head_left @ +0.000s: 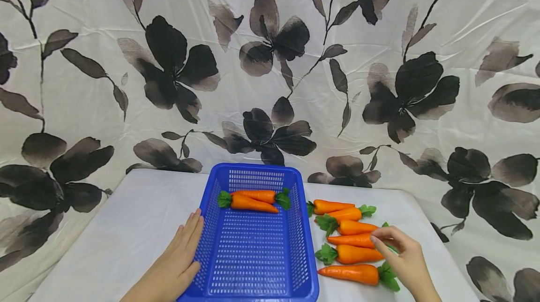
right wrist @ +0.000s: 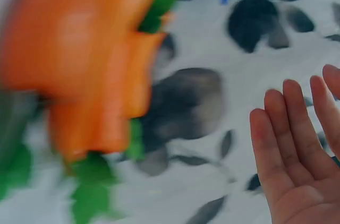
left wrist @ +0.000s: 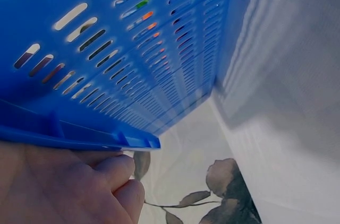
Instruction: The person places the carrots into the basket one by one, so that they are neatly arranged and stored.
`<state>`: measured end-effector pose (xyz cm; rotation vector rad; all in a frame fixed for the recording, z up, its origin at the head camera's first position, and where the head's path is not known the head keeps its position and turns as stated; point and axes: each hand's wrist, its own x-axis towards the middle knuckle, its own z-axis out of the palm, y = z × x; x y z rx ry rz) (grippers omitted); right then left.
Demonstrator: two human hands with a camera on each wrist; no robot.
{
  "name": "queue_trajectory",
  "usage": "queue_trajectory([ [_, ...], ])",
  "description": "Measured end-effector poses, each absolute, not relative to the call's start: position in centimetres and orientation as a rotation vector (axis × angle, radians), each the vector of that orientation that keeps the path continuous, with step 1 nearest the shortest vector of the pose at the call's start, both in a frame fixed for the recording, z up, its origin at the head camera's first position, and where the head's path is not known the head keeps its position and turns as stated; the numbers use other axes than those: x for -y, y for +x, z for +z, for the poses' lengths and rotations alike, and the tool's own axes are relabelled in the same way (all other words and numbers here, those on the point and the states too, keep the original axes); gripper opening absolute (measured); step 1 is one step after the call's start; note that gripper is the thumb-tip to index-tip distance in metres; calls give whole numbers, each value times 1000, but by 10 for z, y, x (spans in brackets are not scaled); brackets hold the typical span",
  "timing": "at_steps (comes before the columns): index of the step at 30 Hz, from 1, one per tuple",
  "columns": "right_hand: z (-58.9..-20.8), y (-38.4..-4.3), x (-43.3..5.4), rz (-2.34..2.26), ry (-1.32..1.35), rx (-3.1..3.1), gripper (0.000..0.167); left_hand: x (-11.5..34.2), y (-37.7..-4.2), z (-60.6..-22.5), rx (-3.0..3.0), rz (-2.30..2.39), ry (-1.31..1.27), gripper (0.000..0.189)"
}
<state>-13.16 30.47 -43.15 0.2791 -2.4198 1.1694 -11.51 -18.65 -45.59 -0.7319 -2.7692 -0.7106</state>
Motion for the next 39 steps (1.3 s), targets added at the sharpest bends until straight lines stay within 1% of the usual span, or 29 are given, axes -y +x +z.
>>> queue_trajectory([
  [3, -450, -125, -313, 1187, 126, 2601, 9, 188, -115, -455, 2783, -738, -721, 83],
  [6, -460, -122, -322, 1194, 27, 2799, 16, 188, -114, -454, 2811, -765, -704, 82],
  [8, -466, -122, -329, 1163, 55, 2910, 23, 188, -114, -453, 2819, -769, -698, 82],
  [10, -471, -123, -335, 1104, 166, 2991, 29, 188, -114, -454, 2815, -763, -699, 82],
  [12, -476, -125, -340, 1060, 287, 3038, 34, 188, -115, -454, 2803, -756, -708, 82],
  [15, -481, -127, -344, 1067, 366, 3091, 39, 188, -115, -455, 2775, -748, -728, 82],
  [23, -491, -129, -345, 1159, 312, 3169, 53, 186, -114, -454, 2816, -776, -707, 82],
  [32, -484, -126, -345, 1143, 305, 3171, 52, 186, -114, -454, 2795, -745, -720, 82],
  [39, -467, -122, -345, 914, 452, 3095, 49, 186, -114, -454, 2805, -745, -704, 82],
])
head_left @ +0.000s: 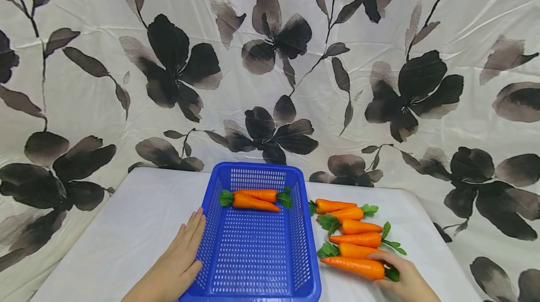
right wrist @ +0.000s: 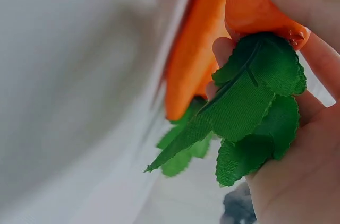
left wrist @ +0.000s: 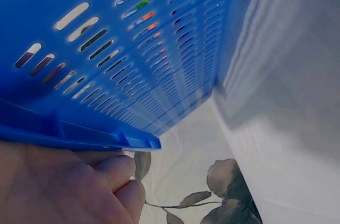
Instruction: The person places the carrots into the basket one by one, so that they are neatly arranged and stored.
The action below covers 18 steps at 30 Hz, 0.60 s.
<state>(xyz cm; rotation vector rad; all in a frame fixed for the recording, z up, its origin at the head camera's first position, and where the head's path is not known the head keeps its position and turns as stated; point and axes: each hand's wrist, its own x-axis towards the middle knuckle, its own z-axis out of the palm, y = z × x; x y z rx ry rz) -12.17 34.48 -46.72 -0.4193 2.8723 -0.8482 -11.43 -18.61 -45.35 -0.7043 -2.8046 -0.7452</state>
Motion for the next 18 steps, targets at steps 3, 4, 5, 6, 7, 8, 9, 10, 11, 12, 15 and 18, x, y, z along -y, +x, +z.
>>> queue_trajectory([
  [3, -462, -122, -345, -828, -493, -2946, 49, 187, -113, -454, 2803, -745, -708, 82],
  [4, -459, -122, -346, -835, -510, -2964, 48, 187, -113, -454, 2795, -744, -716, 82],
  [5, -457, -122, -346, -850, -508, -2972, 48, 187, -113, -454, 2790, -742, -719, 82],
  [6, -454, -123, -345, -862, -494, -2975, 48, 187, -113, -454, 2783, -743, -727, 82],
  [7, -451, -123, -345, -873, -478, -2975, 48, 187, -113, -454, 2780, -742, -729, 82],
  [8, -448, -124, -344, -878, -452, -2974, 48, 187, -113, -454, 2782, -747, -730, 82],
  [9, -445, -124, -344, -879, -426, -2980, 48, 187, -113, -454, 2779, -747, -730, 82],
  [10, -441, -125, -343, -876, -394, -2989, 48, 186, -113, -454, 2778, -748, -729, 82],
  [11, -438, -126, -342, -873, -369, -3003, 49, 186, -113, -454, 2778, -751, -728, 82],
  [12, -435, -127, -342, -862, -372, -3033, 49, 186, -113, -454, 2773, -754, -731, 82],
  [15, -426, -130, -340, -846, -433, -3143, 52, 186, -113, -453, 2774, -753, -725, 82],
  [18, -421, -133, -338, -872, -539, -3238, 53, 186, -112, -453, 2787, -759, -715, 81],
])
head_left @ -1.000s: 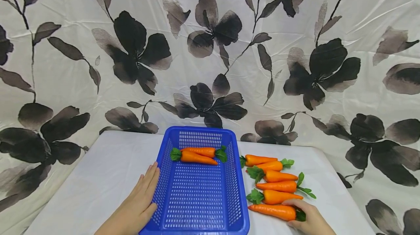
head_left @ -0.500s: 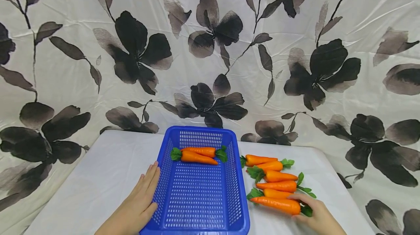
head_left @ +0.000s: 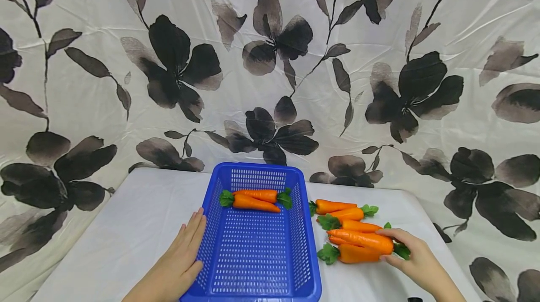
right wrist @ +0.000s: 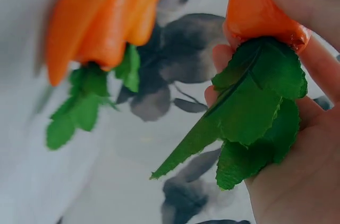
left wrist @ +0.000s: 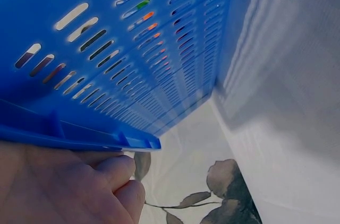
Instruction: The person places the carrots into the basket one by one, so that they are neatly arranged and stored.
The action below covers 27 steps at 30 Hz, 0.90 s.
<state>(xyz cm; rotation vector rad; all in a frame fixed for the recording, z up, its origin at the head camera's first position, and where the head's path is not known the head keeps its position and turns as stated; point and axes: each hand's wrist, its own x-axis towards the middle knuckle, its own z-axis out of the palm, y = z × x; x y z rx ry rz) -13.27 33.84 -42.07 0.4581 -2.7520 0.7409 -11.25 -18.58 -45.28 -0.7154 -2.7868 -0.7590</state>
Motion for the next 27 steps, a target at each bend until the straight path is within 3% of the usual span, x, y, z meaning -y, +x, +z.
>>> queue_trajectory([
  [7, -408, -142, -332, 762, 580, 2590, 57, 186, -113, -451, 2846, -792, -671, 81],
  [27, -352, -172, -280, 829, 520, 2607, 52, 185, -113, -449, 2862, -819, -668, 81],
])
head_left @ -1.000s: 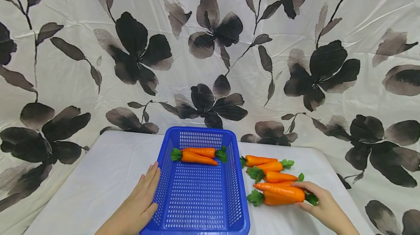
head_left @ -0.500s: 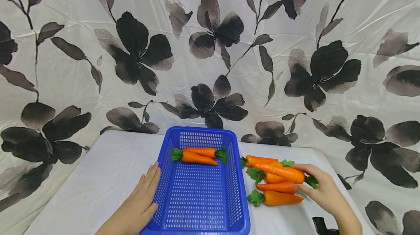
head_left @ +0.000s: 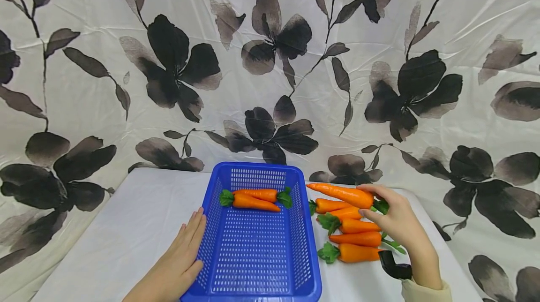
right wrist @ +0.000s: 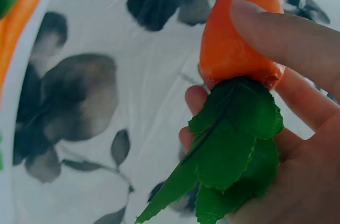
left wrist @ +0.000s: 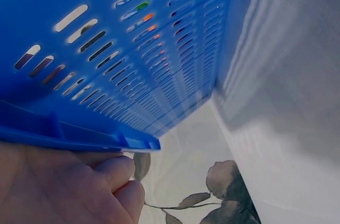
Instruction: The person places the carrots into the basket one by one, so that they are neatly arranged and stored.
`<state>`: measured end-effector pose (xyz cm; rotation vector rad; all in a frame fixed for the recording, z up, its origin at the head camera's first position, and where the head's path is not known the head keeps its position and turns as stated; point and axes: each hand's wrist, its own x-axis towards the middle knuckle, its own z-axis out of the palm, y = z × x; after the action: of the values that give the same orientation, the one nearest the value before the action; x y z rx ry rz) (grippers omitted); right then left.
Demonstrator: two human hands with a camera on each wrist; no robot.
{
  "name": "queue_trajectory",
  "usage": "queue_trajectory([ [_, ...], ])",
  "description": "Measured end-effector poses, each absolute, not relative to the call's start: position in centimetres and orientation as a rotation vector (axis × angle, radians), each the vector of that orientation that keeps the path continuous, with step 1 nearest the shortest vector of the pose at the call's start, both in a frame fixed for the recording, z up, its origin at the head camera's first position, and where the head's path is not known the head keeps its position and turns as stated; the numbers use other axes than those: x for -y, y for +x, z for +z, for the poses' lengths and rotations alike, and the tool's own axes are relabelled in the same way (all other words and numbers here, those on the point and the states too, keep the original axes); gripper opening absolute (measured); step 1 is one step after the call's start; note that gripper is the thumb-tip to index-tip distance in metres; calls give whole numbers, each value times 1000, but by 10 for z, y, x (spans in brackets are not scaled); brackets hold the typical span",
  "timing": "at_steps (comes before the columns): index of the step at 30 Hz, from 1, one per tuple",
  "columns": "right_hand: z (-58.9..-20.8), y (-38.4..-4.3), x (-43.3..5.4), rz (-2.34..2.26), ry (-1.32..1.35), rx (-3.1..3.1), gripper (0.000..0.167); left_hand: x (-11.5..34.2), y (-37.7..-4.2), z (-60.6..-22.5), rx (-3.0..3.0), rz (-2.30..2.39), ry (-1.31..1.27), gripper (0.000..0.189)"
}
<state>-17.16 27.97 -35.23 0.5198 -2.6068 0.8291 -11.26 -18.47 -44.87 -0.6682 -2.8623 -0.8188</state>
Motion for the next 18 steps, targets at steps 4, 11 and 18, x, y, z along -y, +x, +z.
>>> queue_trajectory([
  [4, -341, -179, -265, 869, 528, 2638, 50, 185, -113, -450, 2835, -808, -688, 82],
  [11, -317, -189, -234, 964, 494, 2682, 47, 187, -114, -453, 2799, -780, -711, 82],
  [18, -301, -203, -202, 1101, 457, 2695, 46, 187, -113, -453, 2800, -783, -706, 82],
])
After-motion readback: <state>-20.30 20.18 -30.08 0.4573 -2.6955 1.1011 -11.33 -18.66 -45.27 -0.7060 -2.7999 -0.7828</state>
